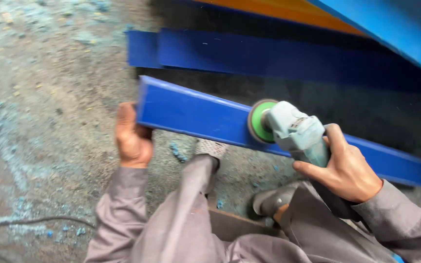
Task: Grinding the edges of blue and orange rectangular profiles using an angle grinder on a workshop floor.
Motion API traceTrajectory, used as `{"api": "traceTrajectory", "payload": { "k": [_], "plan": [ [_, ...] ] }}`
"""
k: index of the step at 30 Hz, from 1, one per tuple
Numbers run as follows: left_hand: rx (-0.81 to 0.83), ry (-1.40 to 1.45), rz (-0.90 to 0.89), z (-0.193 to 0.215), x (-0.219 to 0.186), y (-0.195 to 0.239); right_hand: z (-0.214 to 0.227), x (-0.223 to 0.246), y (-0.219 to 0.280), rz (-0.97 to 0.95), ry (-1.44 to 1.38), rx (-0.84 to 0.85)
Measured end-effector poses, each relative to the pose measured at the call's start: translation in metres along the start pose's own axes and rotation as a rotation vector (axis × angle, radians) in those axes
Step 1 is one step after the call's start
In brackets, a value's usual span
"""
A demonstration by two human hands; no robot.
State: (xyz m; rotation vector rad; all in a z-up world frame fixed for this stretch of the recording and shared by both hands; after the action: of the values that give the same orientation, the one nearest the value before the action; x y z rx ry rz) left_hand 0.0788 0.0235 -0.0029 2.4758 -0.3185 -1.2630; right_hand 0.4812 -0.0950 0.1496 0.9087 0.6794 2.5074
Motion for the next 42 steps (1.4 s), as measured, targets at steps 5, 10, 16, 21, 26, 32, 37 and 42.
{"api": "traceTrajectory", "payload": {
  "k": [5, 10, 16, 21, 26, 32, 37, 42],
  "plan": [
    [0.056, 0.065, -0.051, -0.005, 0.02, -0.004, -0.007, 0.122, -0.051, 0.229, 0.072, 0.137],
    [0.042, 0.188, 0.008, -0.013, 0.028, -0.008, -0.016, 0.177, -0.077, 0.323, 0.158, 0.19],
    [0.101, 0.279, 0.079, -0.017, 0.03, -0.009, -0.005, 0.134, -0.065, 0.425, 0.155, 0.056],
    [0.064, 0.035, 0.035, 0.005, 0.039, -0.018, 0.01, 0.024, -0.03, -0.06, 0.18, -0.023],
    [-0.127, -0.15, 0.1, 0.057, 0.077, -0.049, 0.018, -0.1, 0.027, -0.064, -0.053, -0.277],
    [-0.252, -0.36, 0.215, 0.104, 0.096, -0.073, 0.002, -0.122, 0.084, -0.051, -0.532, -0.612],
    [-0.276, -0.859, 0.203, 0.104, 0.09, -0.101, -0.016, -0.133, 0.078, -0.022, -0.928, -0.804],
    [0.561, -1.664, -0.056, -0.037, 0.023, -0.062, -0.033, -0.151, 0.075, 0.048, -1.26, -0.769]
  ]
}}
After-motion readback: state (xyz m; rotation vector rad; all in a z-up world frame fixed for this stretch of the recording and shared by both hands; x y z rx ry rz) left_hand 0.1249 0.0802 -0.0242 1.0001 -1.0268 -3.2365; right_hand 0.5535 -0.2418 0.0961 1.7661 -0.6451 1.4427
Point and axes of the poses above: each hand's wrist, its own y-axis away from the middle knuckle, its own z-axis out of the back of the hand, x = y × z, the point moved 1 cm from there along -y, towards the middle knuckle, and after that the axes turned 3 degrees about -y, right-handed, at the moved point
